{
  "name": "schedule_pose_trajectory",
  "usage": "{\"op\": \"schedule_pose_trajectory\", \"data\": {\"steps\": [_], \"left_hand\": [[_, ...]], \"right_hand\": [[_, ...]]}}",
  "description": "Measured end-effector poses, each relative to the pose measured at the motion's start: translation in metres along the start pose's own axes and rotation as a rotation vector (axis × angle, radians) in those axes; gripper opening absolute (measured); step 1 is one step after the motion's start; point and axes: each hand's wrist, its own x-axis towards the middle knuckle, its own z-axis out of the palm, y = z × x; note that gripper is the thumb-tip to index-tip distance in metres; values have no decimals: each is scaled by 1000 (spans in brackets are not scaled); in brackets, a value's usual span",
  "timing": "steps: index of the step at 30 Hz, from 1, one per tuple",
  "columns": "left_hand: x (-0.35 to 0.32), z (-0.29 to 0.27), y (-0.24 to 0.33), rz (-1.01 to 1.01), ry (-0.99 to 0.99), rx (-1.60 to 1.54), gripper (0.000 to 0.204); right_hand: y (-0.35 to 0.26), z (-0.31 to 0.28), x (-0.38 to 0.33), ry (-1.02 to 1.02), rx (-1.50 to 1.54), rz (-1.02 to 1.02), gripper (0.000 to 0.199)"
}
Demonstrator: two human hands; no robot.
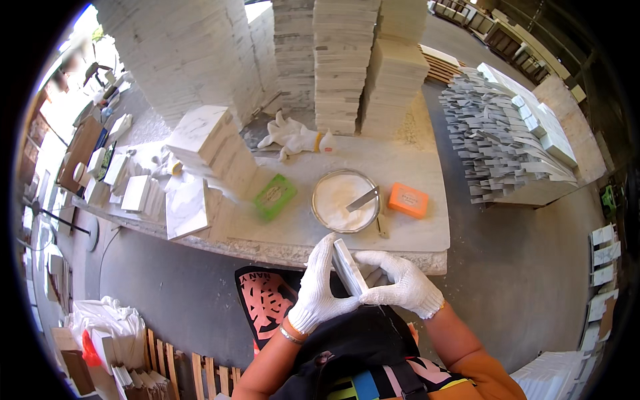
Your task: The person smooths the edges of small white stone tiles using a metal scraper and then rubs the surfaces with green and orange sanding blocks. The person also applies a white paste from a metal bowl onto the tiles using the scraper. The finished tiles are stacked on the workbench.
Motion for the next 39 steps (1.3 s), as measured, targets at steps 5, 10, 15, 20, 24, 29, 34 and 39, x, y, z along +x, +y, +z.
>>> {"op": "schedule_pose_trajectory", "data": {"steps": [5, 10, 15, 20, 24, 29, 34, 39], "left_hand": [[-12, -11, -7, -8, -8, -5, 122], [-17, -16, -19, -98, -8, -113, 137], [-12, -30, -23, -107, 108, -89, 120], [-2, -42, -49, -169, 175, -66, 124], [10, -40, -68, -232, 188, -211, 127], [23, -35, -81, -312, 94, -163, 137], [30, -31, -83, -211, 120, -3, 126], [32, -31, -89, -204, 107, 13, 124]], "right_hand": [[-32, 10, 21, -102, -177, 106, 87], [-28, 14, 49, 21, -24, 59, 55], [-30, 19, 57, 112, -118, -34, 43], [-27, 12, 65, 303, -583, -324, 35], [-22, -27, 83, 474, -1103, -538, 35], [-17, -60, 103, 397, -1396, -389, 37], [3, -58, 126, 323, -1524, -358, 37], [8, -64, 134, 247, -1572, -308, 27]]}}
